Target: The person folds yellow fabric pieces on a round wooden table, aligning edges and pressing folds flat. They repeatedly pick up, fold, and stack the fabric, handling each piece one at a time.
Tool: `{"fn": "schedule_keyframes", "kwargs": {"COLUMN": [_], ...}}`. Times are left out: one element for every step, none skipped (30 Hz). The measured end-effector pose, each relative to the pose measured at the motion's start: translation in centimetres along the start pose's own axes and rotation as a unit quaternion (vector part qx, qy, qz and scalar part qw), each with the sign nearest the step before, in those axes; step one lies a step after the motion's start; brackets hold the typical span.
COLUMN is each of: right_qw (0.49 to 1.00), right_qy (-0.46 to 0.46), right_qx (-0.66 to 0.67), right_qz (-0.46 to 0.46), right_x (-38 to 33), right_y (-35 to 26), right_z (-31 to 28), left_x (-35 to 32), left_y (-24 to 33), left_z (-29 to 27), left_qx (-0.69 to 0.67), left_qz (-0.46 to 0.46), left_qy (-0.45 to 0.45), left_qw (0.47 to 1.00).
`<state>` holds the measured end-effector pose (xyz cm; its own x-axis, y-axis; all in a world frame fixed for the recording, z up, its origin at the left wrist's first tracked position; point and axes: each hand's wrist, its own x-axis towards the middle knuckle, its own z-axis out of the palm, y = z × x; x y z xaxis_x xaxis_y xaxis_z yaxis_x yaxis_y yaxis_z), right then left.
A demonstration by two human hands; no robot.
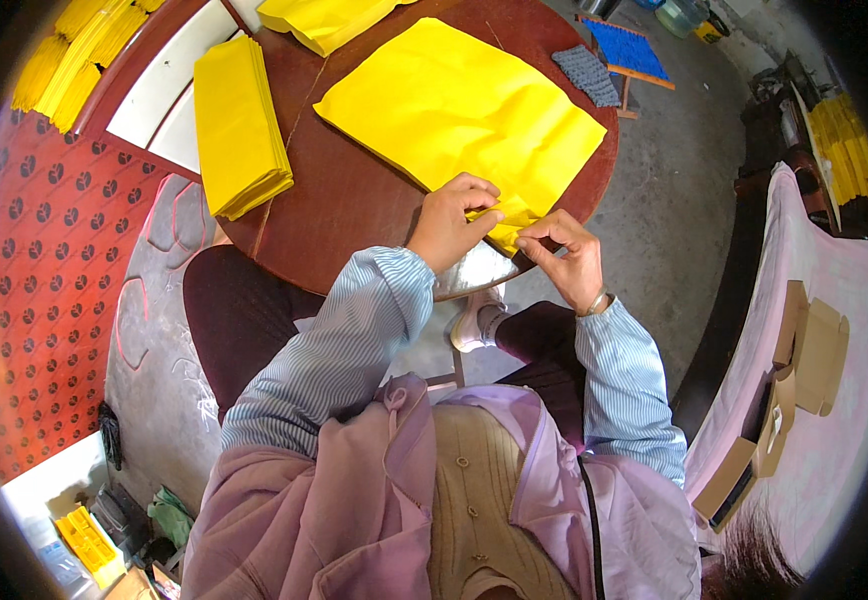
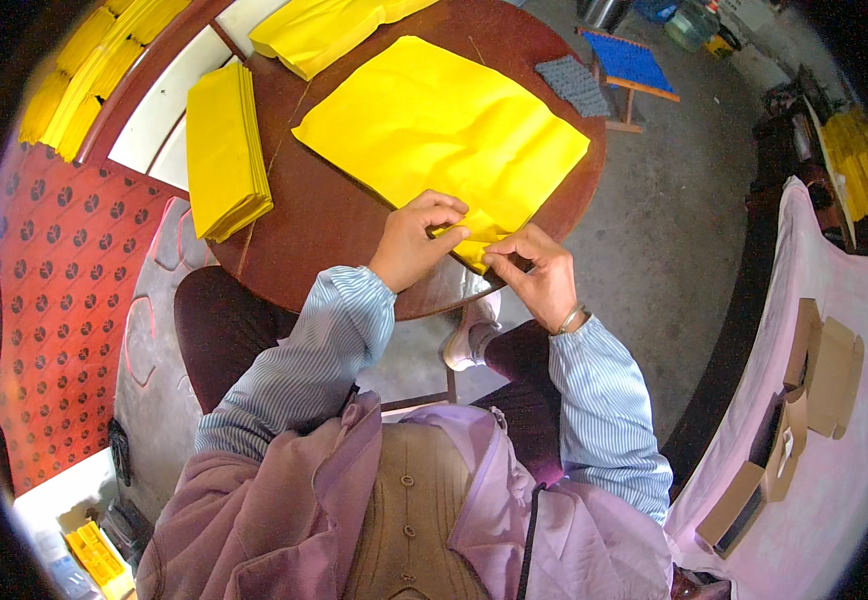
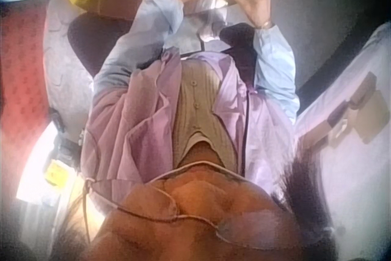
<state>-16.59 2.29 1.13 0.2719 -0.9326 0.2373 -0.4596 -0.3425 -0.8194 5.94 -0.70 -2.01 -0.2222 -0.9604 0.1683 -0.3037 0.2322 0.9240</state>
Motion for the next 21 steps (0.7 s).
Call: {"fn": "schedule_keyframes", "kwargs": {"right_qw": [1.0, 0.999, 0.998, 0.997, 0.996, 0.995, 0.995, 0.994, 0.994, 0.993, 0.992, 0.992, 0.992, 0.992, 0.992, 0.992, 0.992, 0.994, 0.997, 0.998, 0.999], "right_qy": [0.0, -0.002, -0.003, -0.006, -0.009, -0.007, -0.006, -0.005, -0.001, 0.002, 0.004, 0.006, 0.007, 0.009, 0.011, 0.013, 0.017, 0.016, 0.016, 0.015, 0.01], "right_qx": [0.013, 0.036, 0.037, 0.049, 0.06, 0.067, 0.073, 0.08, 0.091, 0.102, 0.114, 0.114, 0.115, 0.117, 0.111, 0.107, 0.102, 0.084, 0.065, 0.046, 0.035], "right_qz": [0.015, 0.032, 0.044, 0.058, 0.072, 0.071, 0.07, 0.072, 0.067, 0.066, 0.062, 0.062, 0.059, 0.054, 0.064, 0.071, 0.078, 0.061, 0.045, 0.029, 0.026], "right_x": [0.0, 0.0, 0.1, 0.1, 0.1, 0.1, 0.1, 0.0, 0.0, 0.0, 0.0, 0.0, 0.0, 0.0, 0.0, 0.0, -0.1, -0.1, -0.1, -0.2, -0.2], "right_y": [0.1, 0.2, 0.4, 0.5, 0.7, 0.8, 1.0, 1.1, 1.2, 1.3, 1.3, 1.4, 1.4, 1.4, 1.3, 1.2, 1.0, 0.9, 0.6, 0.4, 0.2], "right_z": [0.1, 0.1, 0.2, 0.2, 0.3, 0.4, 0.4, 0.5, 0.6, 0.6, 0.7, 0.7, 0.8, 0.8, 0.9, 0.9, 0.9, 0.8, 0.7, 0.6, 0.4], "left_x": [0.0, 0.0, 0.0, 0.0, 0.0, 0.0, 0.0, 0.0, 0.0, -0.2, -0.3, -0.4, -0.5, -0.5, -0.5, -0.5, -0.4, -0.4, -0.4, -0.3, -0.2], "left_y": [0.0, -0.1, -0.1, -0.1, 0.0, 0.0, 0.1, 0.2, 0.3, 0.5, 0.6, 0.7, 0.8, 0.9, 1.0, 1.0, 1.0, 0.9, 0.8, 0.7, 0.5], "left_z": [-0.1, -0.2, -0.3, -0.3, -0.4, -0.5, -0.6, -0.7, -0.8, -1.0, -1.1, -1.1, -1.1, -0.8, -0.6, -0.3, 0.0, 0.2, 0.3, 0.4, 0.4], "left_qx": [0.002, 0.003, 0.004, 0.003, 0.002, 0.004, 0.003, 0.004, 0.01, 0.006, 0.007, 0.008, 0.016, 0.025, 0.031, 0.027, 0.02, 0.019, 0.013, 0.014, 0.015], "left_qz": [-0.001, -0.001, -0.001, 0.004, 0.01, 0.008, 0.027, 0.037, 0.035, 0.042, 0.035, 0.029, 0.038, 0.046, 0.064, 0.044, 0.034, 0.006, 0.008, -0.009, -0.025], "left_qy": [-0.006, -0.012, -0.018, -0.02, -0.022, -0.028, -0.025, -0.026, -0.032, -0.033, -0.041, -0.048, -0.042, -0.036, -0.023, -0.014, 0.002, 0.005, 0.015, 0.013, 0.011], "left_qw": [1.0, 1.0, 1.0, 1.0, 1.0, 1.0, 0.999, 0.999, 0.999, 0.999, 0.999, 0.998, 0.998, 0.998, 0.997, 0.999, 0.999, 1.0, 1.0, 1.0, 0.999]}}
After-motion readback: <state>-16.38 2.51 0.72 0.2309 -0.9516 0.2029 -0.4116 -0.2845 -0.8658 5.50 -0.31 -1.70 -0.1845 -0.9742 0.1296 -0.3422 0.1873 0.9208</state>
